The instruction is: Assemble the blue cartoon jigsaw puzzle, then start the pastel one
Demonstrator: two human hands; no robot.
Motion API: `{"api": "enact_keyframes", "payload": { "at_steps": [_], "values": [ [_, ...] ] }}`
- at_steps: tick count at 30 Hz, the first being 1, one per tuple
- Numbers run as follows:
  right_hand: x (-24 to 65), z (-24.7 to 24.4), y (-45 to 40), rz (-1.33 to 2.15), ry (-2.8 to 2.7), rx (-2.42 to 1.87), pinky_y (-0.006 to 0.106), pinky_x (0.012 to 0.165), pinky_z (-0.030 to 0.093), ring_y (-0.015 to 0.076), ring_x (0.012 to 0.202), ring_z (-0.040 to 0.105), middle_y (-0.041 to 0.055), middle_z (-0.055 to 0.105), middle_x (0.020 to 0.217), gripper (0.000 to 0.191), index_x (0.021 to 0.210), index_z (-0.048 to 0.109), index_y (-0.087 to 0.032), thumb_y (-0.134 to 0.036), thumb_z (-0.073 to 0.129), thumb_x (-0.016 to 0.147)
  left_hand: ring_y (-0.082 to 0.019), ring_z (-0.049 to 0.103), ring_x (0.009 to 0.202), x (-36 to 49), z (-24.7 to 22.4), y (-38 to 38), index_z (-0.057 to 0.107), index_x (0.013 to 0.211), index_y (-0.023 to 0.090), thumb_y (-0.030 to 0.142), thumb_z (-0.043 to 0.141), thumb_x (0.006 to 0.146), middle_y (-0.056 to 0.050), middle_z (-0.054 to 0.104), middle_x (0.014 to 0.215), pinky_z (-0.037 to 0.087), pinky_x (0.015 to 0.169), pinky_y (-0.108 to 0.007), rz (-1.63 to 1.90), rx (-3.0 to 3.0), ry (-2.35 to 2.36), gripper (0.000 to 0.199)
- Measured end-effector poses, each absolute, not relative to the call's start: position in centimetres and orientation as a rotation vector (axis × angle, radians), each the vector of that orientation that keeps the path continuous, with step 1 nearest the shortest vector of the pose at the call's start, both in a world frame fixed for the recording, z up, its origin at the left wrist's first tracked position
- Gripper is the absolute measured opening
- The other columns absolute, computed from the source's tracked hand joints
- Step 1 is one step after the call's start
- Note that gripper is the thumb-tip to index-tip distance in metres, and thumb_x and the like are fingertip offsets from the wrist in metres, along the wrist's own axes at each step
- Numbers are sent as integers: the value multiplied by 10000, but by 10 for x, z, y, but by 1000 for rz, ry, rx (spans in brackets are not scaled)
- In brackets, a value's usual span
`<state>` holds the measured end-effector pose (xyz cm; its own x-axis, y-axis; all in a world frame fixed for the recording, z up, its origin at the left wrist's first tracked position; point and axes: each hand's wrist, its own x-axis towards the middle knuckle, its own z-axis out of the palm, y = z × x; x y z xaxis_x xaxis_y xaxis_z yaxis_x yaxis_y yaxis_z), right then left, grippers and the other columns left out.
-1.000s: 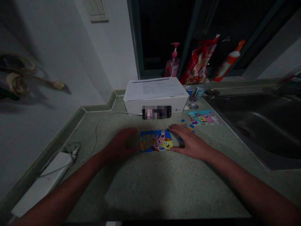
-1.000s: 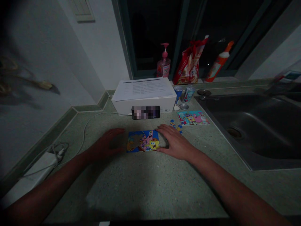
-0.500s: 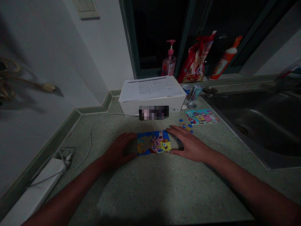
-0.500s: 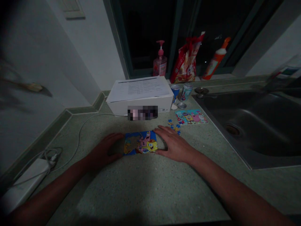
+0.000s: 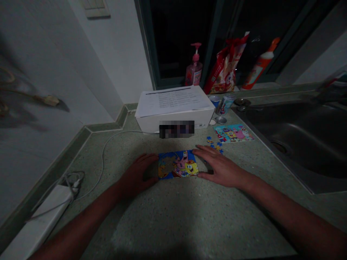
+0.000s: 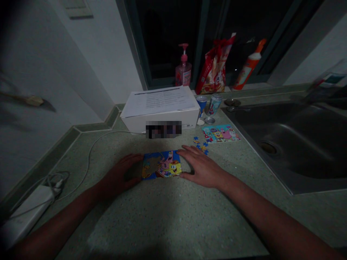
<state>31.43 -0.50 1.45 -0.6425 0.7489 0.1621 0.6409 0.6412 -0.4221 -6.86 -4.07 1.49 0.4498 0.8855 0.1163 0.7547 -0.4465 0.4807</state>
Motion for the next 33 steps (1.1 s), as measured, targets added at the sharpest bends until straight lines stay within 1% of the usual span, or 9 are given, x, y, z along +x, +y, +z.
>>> {"api": "enact_keyframes", "payload": {
  "at_steps": [5, 10, 14, 16, 20, 25, 29, 33],
  "values": [
    [314, 17, -5, 480, -2563, -1097, 655, 1256, 438, 414, 1568, 456, 184, 538, 1652, 787, 1606, 482, -266, -372, 831, 909, -404, 611, 1439, -66, 16, -41, 603, 1509, 341, 359, 823, 843, -89, 660, 1550, 508, 1220, -630, 560, 2334, 1388, 701],
    [314, 20, -7, 479, -2555, -1133, 622, 1256, 450, 411, 1564, 462, 200, 549, 1642, 732, 1584, 521, -242, -300, 817, 917, -381, 586, 1466, -66, 12, -40, 580, 1510, 369, 388, 808, 864, -78, 649, 1560, 487, 1231, -648, 552, 2330, 1379, 685],
    [316, 16, -5, 520, -2541, -1119, 660, 1244, 442, 402, 1569, 459, 174, 525, 1669, 762, 1596, 515, -279, -355, 819, 901, -380, 582, 1470, -65, 13, -40, 581, 1508, 358, 380, 806, 863, -80, 645, 1563, 469, 1252, -636, 532, 2333, 1381, 683],
    [318, 13, -4, 526, -2529, -1120, 659, 1253, 431, 392, 1578, 449, 164, 515, 1679, 762, 1601, 512, -288, -354, 810, 904, -378, 579, 1474, -64, 14, -40, 582, 1506, 348, 384, 804, 863, -83, 640, 1569, 464, 1257, -634, 528, 2331, 1375, 680],
    [321, 11, -4, 524, -2528, -1131, 644, 1253, 443, 383, 1579, 449, 144, 506, 1690, 755, 1603, 506, -304, -365, 803, 911, -373, 603, 1448, -63, 14, -39, 591, 1483, 372, 366, 822, 846, -70, 660, 1545, 483, 1237, -647, 579, 2322, 1354, 678],
    [322, 13, -5, 534, -2543, -1152, 631, 1246, 455, 385, 1580, 446, 173, 480, 1702, 742, 1598, 509, -265, -366, 795, 921, -376, 591, 1462, -62, 14, -39, 566, 1503, 363, 369, 809, 869, -78, 642, 1566, 478, 1237, -660, 560, 2322, 1353, 679],
    [322, 14, -5, 533, -2528, -1173, 643, 1240, 458, 390, 1576, 452, 155, 499, 1693, 741, 1588, 519, -292, -344, 808, 908, -391, 591, 1459, -61, 14, -40, 558, 1510, 357, 379, 820, 860, -75, 642, 1567, 461, 1253, -660, 543, 2336, 1350, 701],
    [322, 14, -6, 524, -2544, -1172, 635, 1245, 454, 384, 1579, 450, 180, 496, 1689, 738, 1592, 514, -270, -342, 801, 916, -391, 579, 1468, -60, 14, -40, 557, 1511, 346, 338, 812, 871, -76, 639, 1569, 472, 1245, -651, 547, 2333, 1353, 688]
  ]
}}
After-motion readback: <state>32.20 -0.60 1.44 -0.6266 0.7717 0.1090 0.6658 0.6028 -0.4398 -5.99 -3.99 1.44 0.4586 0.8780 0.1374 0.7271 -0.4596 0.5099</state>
